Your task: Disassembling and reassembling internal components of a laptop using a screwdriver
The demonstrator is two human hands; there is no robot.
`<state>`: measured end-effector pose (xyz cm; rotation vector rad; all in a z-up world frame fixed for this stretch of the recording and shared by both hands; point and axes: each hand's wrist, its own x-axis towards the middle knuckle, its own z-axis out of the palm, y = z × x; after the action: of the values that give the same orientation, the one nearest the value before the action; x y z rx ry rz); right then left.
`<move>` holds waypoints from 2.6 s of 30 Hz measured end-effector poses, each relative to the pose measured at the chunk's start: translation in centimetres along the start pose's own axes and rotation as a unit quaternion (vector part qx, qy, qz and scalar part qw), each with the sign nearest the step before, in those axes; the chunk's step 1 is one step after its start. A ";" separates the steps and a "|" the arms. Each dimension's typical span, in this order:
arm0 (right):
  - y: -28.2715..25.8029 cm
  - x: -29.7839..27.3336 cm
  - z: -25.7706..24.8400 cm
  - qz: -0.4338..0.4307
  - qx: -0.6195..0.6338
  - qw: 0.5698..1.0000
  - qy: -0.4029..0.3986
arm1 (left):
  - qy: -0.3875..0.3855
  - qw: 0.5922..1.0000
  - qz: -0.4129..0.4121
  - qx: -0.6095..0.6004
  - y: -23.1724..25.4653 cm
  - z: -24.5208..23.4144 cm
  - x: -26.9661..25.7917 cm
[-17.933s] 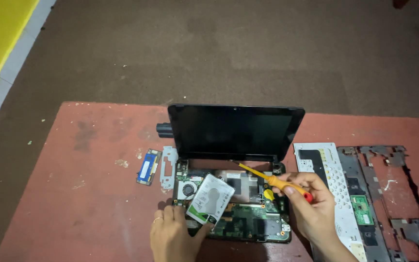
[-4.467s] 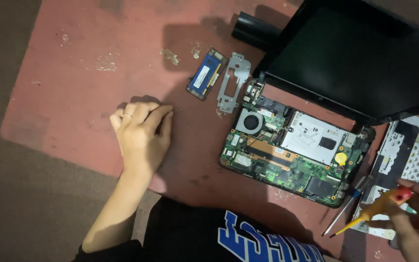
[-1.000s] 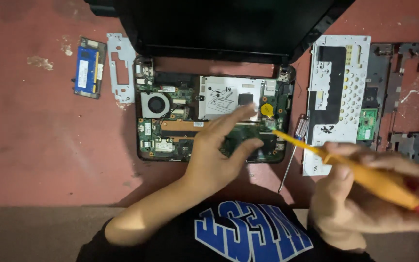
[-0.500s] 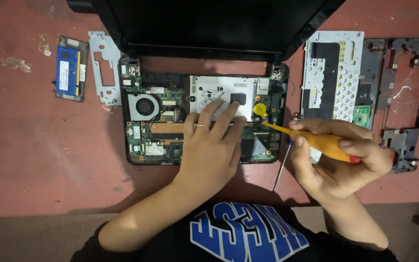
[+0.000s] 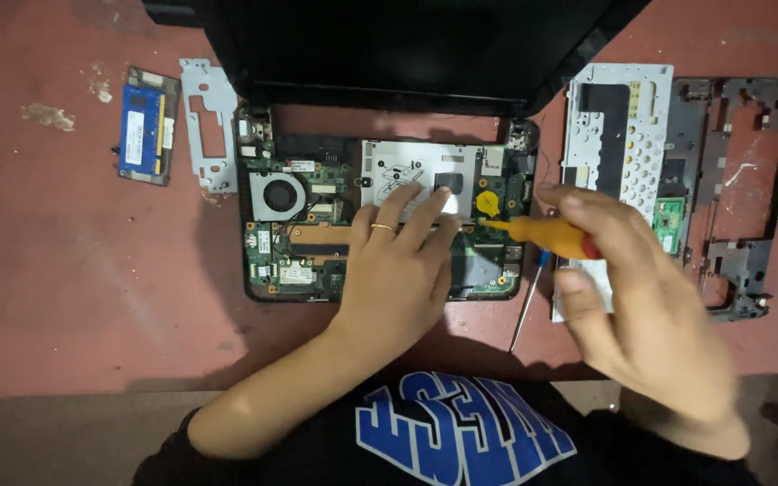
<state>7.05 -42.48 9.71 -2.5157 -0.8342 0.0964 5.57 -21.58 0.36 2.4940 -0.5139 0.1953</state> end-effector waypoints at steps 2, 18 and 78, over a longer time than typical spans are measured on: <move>-0.9 0.8 -2.3 -0.011 -0.030 0.999 -0.033 | -0.005 1.000 0.008 0.003 -0.2 -0.2 0.0; -5.3 1.8 -2.5 0.130 -0.385 0.913 0.011 | -0.066 0.897 0.219 -0.379 -1.2 -1.9 7.4; -2.8 1.6 -4.0 0.006 0.004 0.997 -0.079 | -0.336 0.853 0.138 -0.376 -2.4 -1.2 8.3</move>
<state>7.63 -41.33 14.71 -2.5316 -0.8779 0.3057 14.05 -21.71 2.18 1.6423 -1.0002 -0.6790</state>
